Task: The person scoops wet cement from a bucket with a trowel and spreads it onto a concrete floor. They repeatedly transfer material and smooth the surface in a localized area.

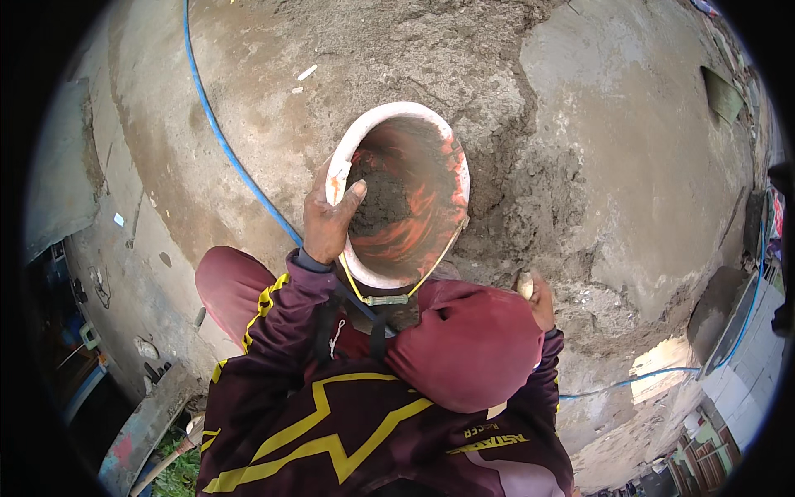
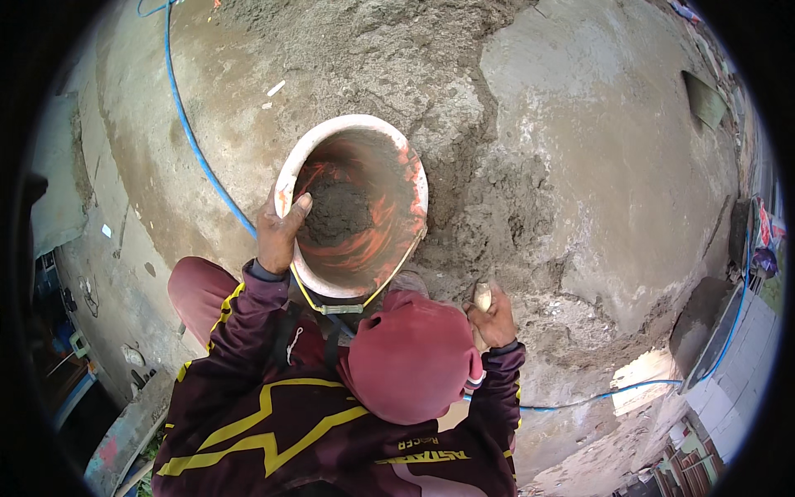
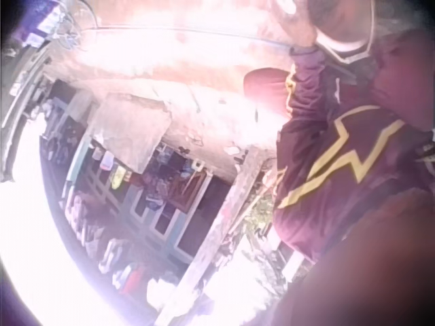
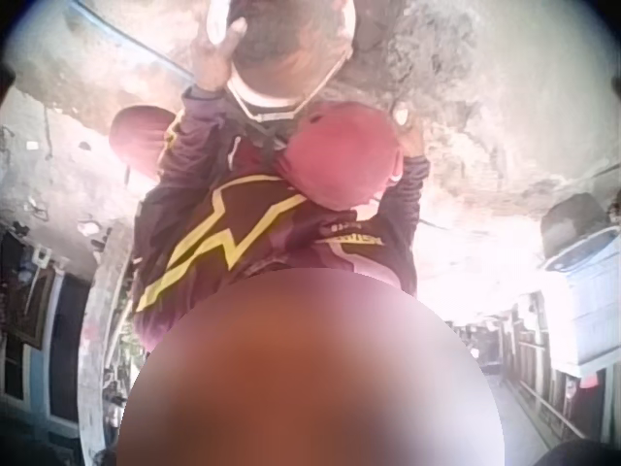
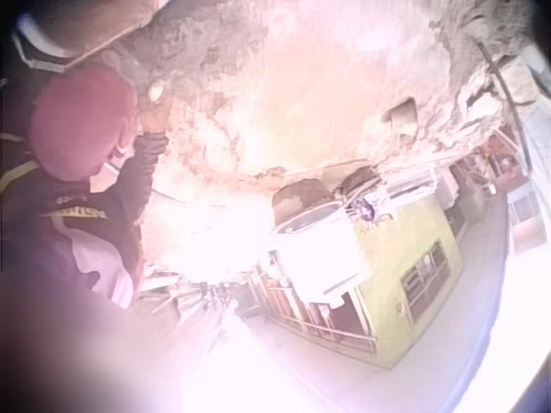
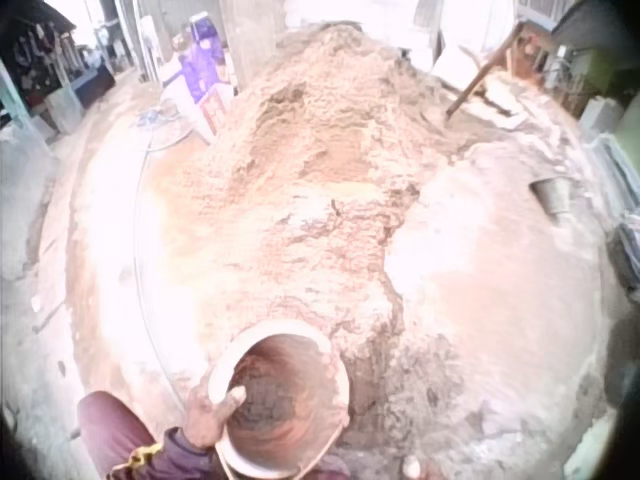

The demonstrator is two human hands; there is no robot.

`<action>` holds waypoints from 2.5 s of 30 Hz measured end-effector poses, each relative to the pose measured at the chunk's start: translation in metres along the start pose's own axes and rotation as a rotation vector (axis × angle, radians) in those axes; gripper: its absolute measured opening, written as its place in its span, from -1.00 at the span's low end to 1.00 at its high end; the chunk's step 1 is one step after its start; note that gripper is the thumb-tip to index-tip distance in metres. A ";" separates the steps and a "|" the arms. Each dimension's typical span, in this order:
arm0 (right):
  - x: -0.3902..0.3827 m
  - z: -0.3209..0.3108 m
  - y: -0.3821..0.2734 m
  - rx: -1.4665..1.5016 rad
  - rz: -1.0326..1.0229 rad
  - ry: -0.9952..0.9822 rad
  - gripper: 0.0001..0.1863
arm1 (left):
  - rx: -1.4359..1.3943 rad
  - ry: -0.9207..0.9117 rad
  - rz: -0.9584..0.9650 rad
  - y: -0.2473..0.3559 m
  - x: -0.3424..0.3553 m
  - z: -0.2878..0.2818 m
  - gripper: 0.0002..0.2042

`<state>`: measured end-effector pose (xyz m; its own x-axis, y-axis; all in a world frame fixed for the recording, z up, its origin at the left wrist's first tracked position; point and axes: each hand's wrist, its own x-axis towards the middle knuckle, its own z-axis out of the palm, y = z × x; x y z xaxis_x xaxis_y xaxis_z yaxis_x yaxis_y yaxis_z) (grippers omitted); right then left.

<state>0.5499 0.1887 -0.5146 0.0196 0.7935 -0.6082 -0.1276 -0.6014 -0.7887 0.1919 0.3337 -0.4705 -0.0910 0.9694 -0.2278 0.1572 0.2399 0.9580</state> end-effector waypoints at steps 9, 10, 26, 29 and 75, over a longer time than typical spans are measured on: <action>0.092 0.089 -0.004 -0.854 -0.497 -0.286 -0.39 | -0.024 0.078 -0.008 0.003 0.001 0.004 -0.69; 0.082 0.078 -0.001 -0.842 -0.352 -0.203 -0.39 | 0.029 0.134 -0.055 0.004 0.000 -0.001 -0.69; 0.019 -0.023 0.027 -1.015 0.073 0.497 -0.49 | -0.030 0.015 -0.006 -0.001 0.000 -0.007 -0.63; -0.022 0.002 0.023 -0.885 0.109 0.563 -0.51 | -0.057 -0.005 0.024 0.001 0.000 -0.003 -0.61; 0.058 0.025 -0.020 -0.401 -0.339 -0.119 -0.65 | 0.095 0.090 0.092 -0.005 0.008 -0.013 -0.46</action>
<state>0.5290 0.2488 -0.5319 -0.1211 0.9405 -0.3175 0.2554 -0.2796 -0.9255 0.1776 0.3400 -0.4748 -0.1586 0.9801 -0.1191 0.2606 0.1579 0.9524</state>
